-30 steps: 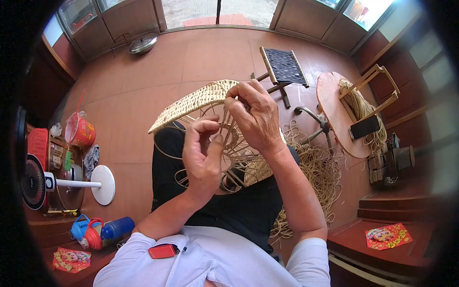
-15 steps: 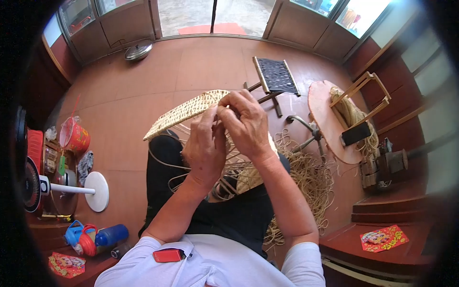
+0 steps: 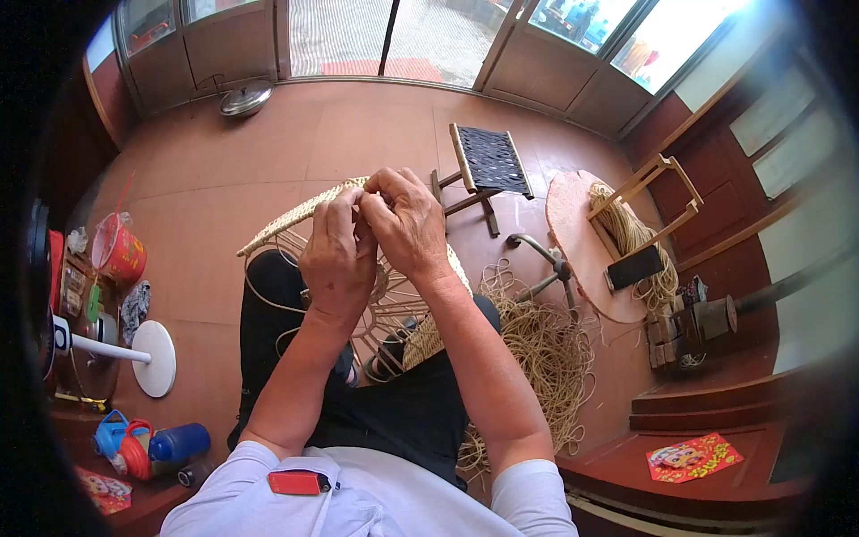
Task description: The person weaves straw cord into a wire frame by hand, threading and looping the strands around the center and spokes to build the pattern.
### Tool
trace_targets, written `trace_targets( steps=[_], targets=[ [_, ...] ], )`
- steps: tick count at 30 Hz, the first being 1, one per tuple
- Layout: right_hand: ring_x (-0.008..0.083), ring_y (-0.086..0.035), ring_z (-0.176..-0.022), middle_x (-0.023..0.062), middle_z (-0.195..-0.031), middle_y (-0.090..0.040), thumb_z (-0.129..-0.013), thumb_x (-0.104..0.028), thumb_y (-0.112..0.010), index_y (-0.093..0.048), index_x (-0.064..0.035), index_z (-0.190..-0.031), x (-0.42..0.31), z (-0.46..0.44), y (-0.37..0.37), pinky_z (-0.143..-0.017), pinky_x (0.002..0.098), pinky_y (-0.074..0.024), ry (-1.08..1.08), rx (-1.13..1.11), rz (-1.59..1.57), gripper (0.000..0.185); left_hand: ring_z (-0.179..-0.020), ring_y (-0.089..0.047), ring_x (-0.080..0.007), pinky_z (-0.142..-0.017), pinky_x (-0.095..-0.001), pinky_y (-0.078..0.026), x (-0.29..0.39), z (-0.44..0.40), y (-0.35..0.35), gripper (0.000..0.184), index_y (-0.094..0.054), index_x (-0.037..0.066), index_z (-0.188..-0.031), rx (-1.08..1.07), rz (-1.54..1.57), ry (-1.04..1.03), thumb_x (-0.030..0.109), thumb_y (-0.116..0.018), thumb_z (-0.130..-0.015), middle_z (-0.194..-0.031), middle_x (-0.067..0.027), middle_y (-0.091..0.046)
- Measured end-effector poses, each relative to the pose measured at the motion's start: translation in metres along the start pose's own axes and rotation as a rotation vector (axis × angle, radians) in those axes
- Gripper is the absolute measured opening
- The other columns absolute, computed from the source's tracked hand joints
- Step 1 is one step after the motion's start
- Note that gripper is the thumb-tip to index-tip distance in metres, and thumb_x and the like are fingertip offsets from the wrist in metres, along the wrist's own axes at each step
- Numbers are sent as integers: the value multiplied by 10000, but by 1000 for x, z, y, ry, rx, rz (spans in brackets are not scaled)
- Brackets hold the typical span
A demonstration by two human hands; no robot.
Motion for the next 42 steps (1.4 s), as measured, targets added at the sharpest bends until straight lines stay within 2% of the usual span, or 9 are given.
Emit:
trace_targets(
  steps=[3, 12, 17, 20, 24, 26, 27, 35, 42],
  targets=[
    [325, -705, -917, 154, -982, -691, -997, -301, -682, -756, -32, -1034, 0, 0, 1, -850, 445, -562, 3, 9, -17, 281, -928, -800, -298, -735, -393, -637, -2, 0, -3, 255, -713, 90, -1333, -53, 0, -9, 137, -714, -1083, -1123, -101, -757],
    [354, -712, -974, 165, -1005, -708, -985, -281, -672, -743, -29, -1020, -2, 0, 5, -894, 463, -562, 14, 1, -16, 264, -893, -812, -284, -682, -384, -632, -7, 13, -10, 256, -714, 84, -1318, 168, 144, -115, 60, -744, -1065, -1123, -114, -780],
    [354, -716, -959, 162, -998, -706, -976, -288, -683, -742, -37, -1017, 0, 1, 5, -868, 471, -565, 23, 5, -4, 261, -842, -791, -293, -668, -384, -634, -9, 15, -14, 254, -697, 76, -1277, 51, 202, 57, 37, -749, -1031, -1104, -122, -749],
    [356, -715, -944, 161, -993, -704, -975, -289, -690, -740, -38, -1012, 0, 1, 4, -855, 474, -567, 33, 8, -4, 258, -818, -780, -301, -662, -393, -631, 2, 5, -5, 271, -683, 74, -1285, -15, 70, 6, 46, -747, -1024, -1091, -117, -727],
    [357, -715, -937, 159, -989, -704, -970, -279, -702, -737, -38, -1006, 0, 3, 4, -850, 473, -568, 12, 21, -25, 246, -838, -780, -303, -658, -396, -628, 3, 6, -1, 269, -676, 79, -1279, -38, 70, 13, 61, -743, -1019, -1082, -118, -718],
    [213, -660, -855, 116, -947, -657, -986, -250, -720, -739, -2, -1021, -4, 4, 4, -777, 373, -537, 56, 32, -12, 251, -841, -770, -310, -665, -402, -616, -5, 12, -3, 242, -677, 77, -1241, 38, 137, 16, 60, -739, -1008, -1060, -119, -710],
    [213, -660, -855, 116, -947, -657, -986, -250, -720, -739, -2, -1021, -4, 4, 4, -777, 373, -537, 50, 34, -6, 251, -841, -770, -310, -665, -402, -616, -4, 12, -2, 242, -677, 77, -1241, 33, 144, 19, 60, -739, -1008, -1060, -119, -710],
    [238, -669, -847, 123, -942, -663, -976, -255, -714, -732, -6, -998, -3, 4, 6, -775, 380, -540, 96, 38, -5, 251, -874, -725, -342, -735, -453, -572, 5, 9, 3, 178, -668, 71, -1128, -3, 165, 16, 22, -741, -973, -997, -125, -672],
    [329, -720, -923, 166, -974, -726, -958, -289, -708, -763, -25, -1000, -7, 4, 8, -830, 439, -563, 115, 43, -21, 273, -842, -676, -328, -730, -444, -552, 12, 6, 7, 144, -679, 67, -983, 28, 182, -60, -11, -798, -960, -935, -108, -632]
  ],
)
Point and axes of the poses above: each hand's wrist, its own z-axis away from the middle knuckle, its own y-axis out of the back of the hand, x = y × z, the point moved 6 cm from there along -z, towards the middle knuckle
